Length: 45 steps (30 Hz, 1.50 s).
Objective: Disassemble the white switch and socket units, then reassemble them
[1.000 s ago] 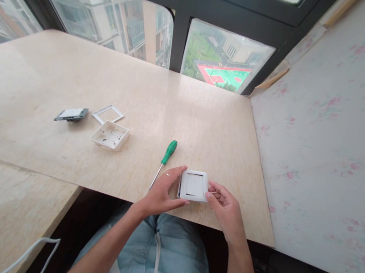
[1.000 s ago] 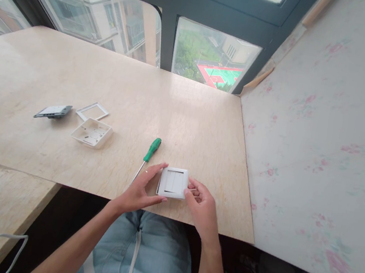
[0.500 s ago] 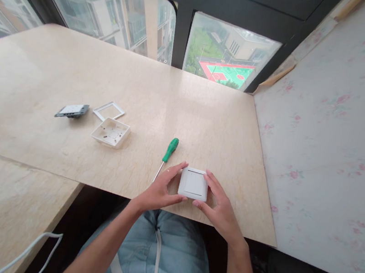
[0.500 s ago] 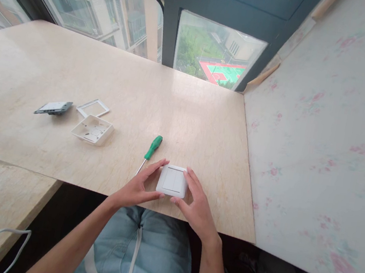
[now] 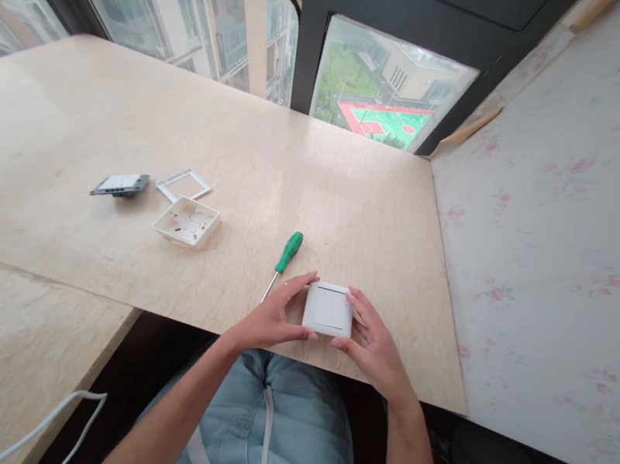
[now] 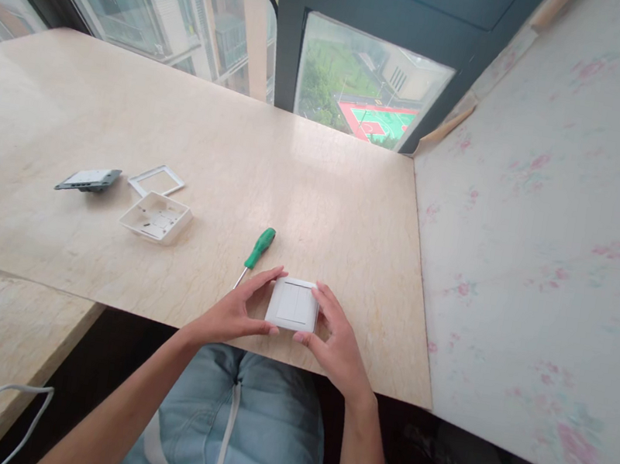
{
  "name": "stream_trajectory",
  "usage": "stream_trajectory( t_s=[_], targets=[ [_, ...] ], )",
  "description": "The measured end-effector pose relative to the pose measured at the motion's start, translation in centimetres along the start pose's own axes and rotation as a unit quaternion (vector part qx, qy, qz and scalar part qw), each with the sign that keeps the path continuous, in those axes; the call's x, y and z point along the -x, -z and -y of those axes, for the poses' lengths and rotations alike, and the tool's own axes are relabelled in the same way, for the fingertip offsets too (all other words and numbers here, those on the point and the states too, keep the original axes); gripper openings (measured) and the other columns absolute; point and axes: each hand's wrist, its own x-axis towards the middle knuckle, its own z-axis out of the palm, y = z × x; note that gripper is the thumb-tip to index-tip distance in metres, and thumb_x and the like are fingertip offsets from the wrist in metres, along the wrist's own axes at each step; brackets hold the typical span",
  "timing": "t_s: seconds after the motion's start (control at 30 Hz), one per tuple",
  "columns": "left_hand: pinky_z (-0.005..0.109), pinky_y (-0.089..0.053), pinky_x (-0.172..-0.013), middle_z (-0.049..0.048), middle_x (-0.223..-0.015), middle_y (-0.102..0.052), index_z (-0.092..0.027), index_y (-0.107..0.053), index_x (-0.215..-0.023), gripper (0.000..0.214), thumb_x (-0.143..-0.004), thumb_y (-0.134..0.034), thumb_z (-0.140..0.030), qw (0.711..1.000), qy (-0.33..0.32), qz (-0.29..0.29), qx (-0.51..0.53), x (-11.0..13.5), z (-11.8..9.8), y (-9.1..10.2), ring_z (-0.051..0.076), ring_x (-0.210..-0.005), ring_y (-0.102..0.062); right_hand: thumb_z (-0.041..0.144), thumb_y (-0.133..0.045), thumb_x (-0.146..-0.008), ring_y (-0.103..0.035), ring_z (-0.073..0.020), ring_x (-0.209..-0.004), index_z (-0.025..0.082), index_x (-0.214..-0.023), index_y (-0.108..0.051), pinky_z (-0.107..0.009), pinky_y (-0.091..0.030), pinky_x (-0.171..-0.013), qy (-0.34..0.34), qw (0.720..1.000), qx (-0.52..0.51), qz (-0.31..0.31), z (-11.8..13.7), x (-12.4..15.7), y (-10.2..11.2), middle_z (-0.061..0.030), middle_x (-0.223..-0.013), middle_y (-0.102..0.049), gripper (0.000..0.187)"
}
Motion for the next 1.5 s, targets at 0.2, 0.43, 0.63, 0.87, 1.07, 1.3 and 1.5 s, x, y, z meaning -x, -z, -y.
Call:
stream_trajectory(
  t_s=[0.2,0.43,0.63,0.87,1.07,1.3,1.5],
  targets=[
    [0.056,-0.035,-0.119,0.0132,-0.155,-0.046,-0.030,-0.040,-0.151,0.093,-0.071,-0.087,-0.041,1.000,-0.005,-0.016,-0.019,0.1,-0.3,-0.2,0.033,-0.143,-0.044,0.028,-0.086,-0.073,-0.034,-0.0277,-0.150,0.034,-0.135,-0.063,-0.049,-0.041,-0.116,0.002,0.999,-0.031,0.005,-0.5,0.0,0.1,-0.0038,-0.161,-0.041,0.065],
    [0.056,-0.037,-0.118,0.0128,-0.155,-0.046,-0.029,-0.041,-0.150,0.088,-0.075,-0.084,-0.044,0.999,-0.018,-0.017,-0.035,0.2,-0.4,-0.2,0.033,-0.143,-0.044,0.028,-0.087,-0.070,-0.034,-0.0285,-0.149,0.033,-0.133,-0.064,-0.051,-0.040,-0.116,-0.002,0.999,-0.033,0.005,-0.6,-0.1,0.2,-0.0038,-0.160,-0.043,0.067],
    [0.055,-0.036,-0.119,0.0126,-0.154,-0.046,-0.029,-0.042,-0.149,0.087,-0.074,-0.085,-0.041,1.000,-0.010,-0.017,-0.014,0.2,-0.3,-0.3,0.032,-0.143,-0.043,0.026,-0.087,-0.070,-0.034,-0.0287,-0.150,0.034,-0.132,-0.065,-0.050,-0.040,-0.117,-0.006,0.999,-0.042,0.004,-0.6,-0.1,0.1,-0.0029,-0.159,-0.043,0.066],
    [0.056,-0.034,-0.120,0.0126,-0.153,-0.048,-0.029,-0.043,-0.148,0.091,-0.070,-0.088,-0.040,0.999,-0.002,-0.031,-0.012,0.4,-0.5,-0.3,0.032,-0.143,-0.043,0.026,-0.086,-0.073,-0.042,-0.0291,-0.145,0.033,-0.147,-0.050,-0.052,-0.036,-0.119,-0.010,0.999,-0.046,0.010,-1.3,0.2,-0.1,-0.0066,-0.161,-0.039,0.083],
    [0.056,-0.037,-0.118,0.0145,-0.149,-0.052,-0.027,-0.044,-0.148,0.095,-0.067,-0.088,-0.049,0.993,-0.016,-0.089,0.082,0.7,-0.1,-0.4,0.033,-0.140,-0.048,0.027,-0.084,-0.077,-0.039,-0.0286,-0.147,0.032,-0.152,-0.042,-0.052,-0.033,-0.120,-0.006,0.999,-0.044,0.013,-2.6,0.3,-0.1,-0.0077,-0.163,-0.037,0.086],
    [0.050,-0.039,-0.118,0.0155,-0.145,-0.056,-0.024,-0.051,-0.141,0.089,-0.064,-0.093,-0.035,0.957,-0.039,-0.264,0.117,3.8,-1.3,4.0,0.032,-0.137,-0.051,0.040,-0.079,-0.080,-0.043,-0.0301,-0.144,0.029,-0.153,-0.039,-0.052,-0.037,-0.118,-0.010,0.998,0.059,-0.002,-3.2,-0.2,-0.2,-0.0102,-0.163,-0.036,0.084],
    [0.047,-0.044,-0.114,0.0139,-0.139,-0.060,-0.022,-0.057,-0.132,0.080,-0.062,-0.092,-0.033,0.888,-0.012,-0.460,0.000,9.6,-1.5,11.4,0.031,-0.131,-0.056,0.049,-0.074,-0.080,-0.046,-0.0335,-0.141,0.026,-0.149,-0.045,-0.049,-0.050,-0.108,0.007,0.989,0.143,-0.038,-2.3,-1.2,-1.1,-0.0102,-0.160,-0.040,0.078]
  ],
)
